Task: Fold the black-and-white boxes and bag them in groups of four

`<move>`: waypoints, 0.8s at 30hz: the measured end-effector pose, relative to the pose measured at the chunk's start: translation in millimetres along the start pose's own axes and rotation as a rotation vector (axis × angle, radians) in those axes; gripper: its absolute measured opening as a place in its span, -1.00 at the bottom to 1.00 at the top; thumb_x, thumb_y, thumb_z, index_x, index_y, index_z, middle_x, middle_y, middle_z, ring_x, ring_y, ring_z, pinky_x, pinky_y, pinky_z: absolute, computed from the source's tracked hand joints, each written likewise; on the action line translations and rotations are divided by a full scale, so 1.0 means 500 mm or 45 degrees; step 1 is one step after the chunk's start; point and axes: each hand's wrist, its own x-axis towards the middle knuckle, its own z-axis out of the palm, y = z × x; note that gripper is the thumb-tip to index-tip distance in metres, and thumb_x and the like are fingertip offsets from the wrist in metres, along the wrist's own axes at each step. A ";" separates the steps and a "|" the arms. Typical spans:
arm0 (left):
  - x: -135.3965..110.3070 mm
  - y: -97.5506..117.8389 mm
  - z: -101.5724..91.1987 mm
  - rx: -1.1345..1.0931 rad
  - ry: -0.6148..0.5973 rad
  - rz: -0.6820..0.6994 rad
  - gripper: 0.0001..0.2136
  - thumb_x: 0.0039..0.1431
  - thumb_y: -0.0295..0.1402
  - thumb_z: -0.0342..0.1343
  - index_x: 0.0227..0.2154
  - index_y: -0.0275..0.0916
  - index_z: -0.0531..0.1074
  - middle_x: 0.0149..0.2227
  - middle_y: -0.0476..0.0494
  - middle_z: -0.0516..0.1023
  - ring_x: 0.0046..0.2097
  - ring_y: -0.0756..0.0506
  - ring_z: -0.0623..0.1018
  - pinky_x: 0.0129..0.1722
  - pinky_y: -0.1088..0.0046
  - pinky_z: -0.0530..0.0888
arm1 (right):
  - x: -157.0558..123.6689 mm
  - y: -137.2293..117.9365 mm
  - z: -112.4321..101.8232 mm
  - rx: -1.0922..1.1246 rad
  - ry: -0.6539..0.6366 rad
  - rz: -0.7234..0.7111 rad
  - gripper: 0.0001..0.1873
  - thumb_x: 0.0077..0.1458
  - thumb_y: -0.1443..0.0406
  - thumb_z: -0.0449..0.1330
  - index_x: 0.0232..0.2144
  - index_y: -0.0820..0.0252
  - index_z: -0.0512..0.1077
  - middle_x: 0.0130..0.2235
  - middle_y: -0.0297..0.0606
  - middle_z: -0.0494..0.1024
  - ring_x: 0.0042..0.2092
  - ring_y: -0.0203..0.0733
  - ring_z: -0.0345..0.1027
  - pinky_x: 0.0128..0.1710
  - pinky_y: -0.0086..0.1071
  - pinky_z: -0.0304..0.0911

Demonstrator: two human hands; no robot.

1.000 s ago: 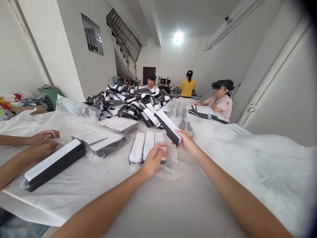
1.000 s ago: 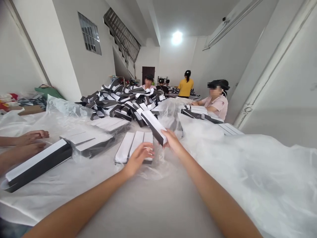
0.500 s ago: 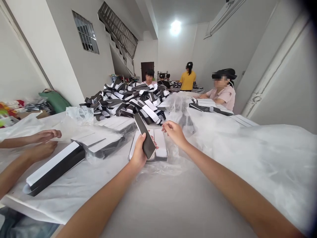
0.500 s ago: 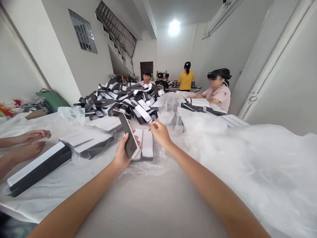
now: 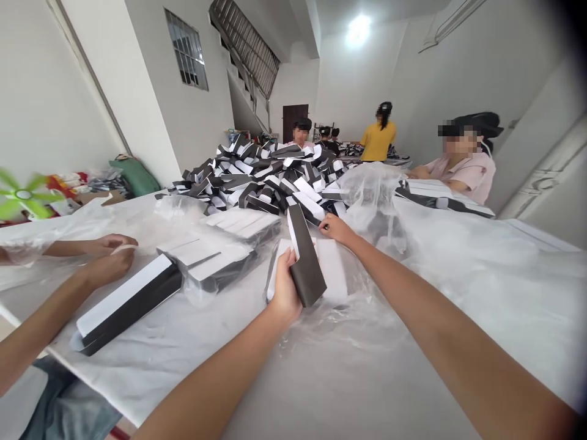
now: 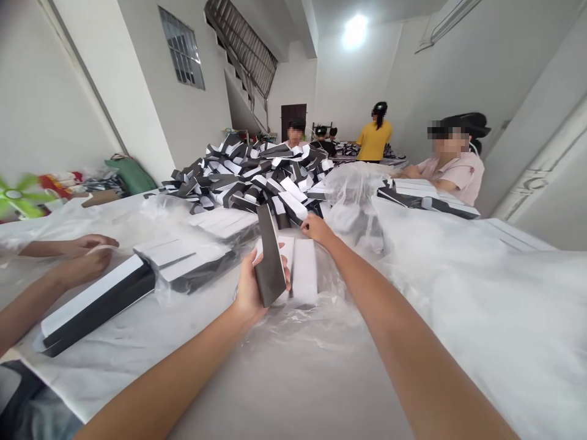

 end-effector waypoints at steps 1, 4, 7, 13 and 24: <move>0.000 0.000 -0.001 -0.015 0.004 -0.004 -0.58 0.14 -0.08 -0.04 -0.11 -0.30 0.42 -0.49 -0.06 0.41 -0.52 -0.05 0.43 -0.55 0.43 0.39 | -0.011 -0.003 -0.004 0.126 0.055 0.055 -0.88 -0.03 0.28 0.29 -0.44 0.21 0.44 -0.29 -0.28 0.46 -0.29 -0.22 0.38 -0.11 -0.23 0.35; -0.003 0.002 -0.001 -0.086 -0.014 -0.032 -0.60 0.12 -0.17 -0.05 -0.08 -0.31 0.42 -0.46 -0.09 0.43 -0.51 -0.05 0.43 -0.55 0.44 0.38 | -0.059 -0.023 -0.030 0.539 0.246 0.243 -0.84 -0.01 0.24 0.25 -0.37 0.13 0.34 -0.33 -0.37 0.39 -0.38 -0.31 0.33 -0.19 -0.27 0.41; -0.007 0.009 0.002 -0.146 -0.041 -0.065 -0.60 0.08 -0.24 -0.01 -0.05 -0.32 0.41 -0.42 -0.11 0.46 -0.48 -0.05 0.45 -0.53 0.45 0.38 | -0.120 -0.055 -0.071 0.895 0.342 0.378 -0.81 0.03 0.21 0.22 -0.38 0.09 0.25 -0.43 -0.42 0.33 -0.47 -0.36 0.26 -0.32 -0.34 0.45; -0.013 0.036 0.005 -0.029 0.042 0.041 -0.65 0.08 -0.21 0.06 -0.13 -0.30 0.46 -0.36 -0.11 0.51 -0.42 -0.07 0.51 -0.55 0.47 0.38 | -0.229 -0.139 -0.168 1.385 0.228 0.446 -0.85 0.05 0.24 0.20 -0.43 0.11 0.28 -0.51 -0.40 0.29 -0.53 -0.37 0.15 -0.53 -0.47 0.35; -0.017 0.033 0.014 0.608 0.104 0.091 -0.61 0.00 -0.07 0.26 -0.24 -0.27 0.42 -0.34 -0.23 0.62 -0.52 -0.10 0.53 -0.51 0.37 0.45 | -0.298 -0.224 -0.375 1.227 -0.137 0.276 -0.85 0.08 0.21 0.24 -0.33 0.18 0.45 -0.54 -0.44 0.29 -0.59 -0.41 0.09 -0.64 -0.48 0.11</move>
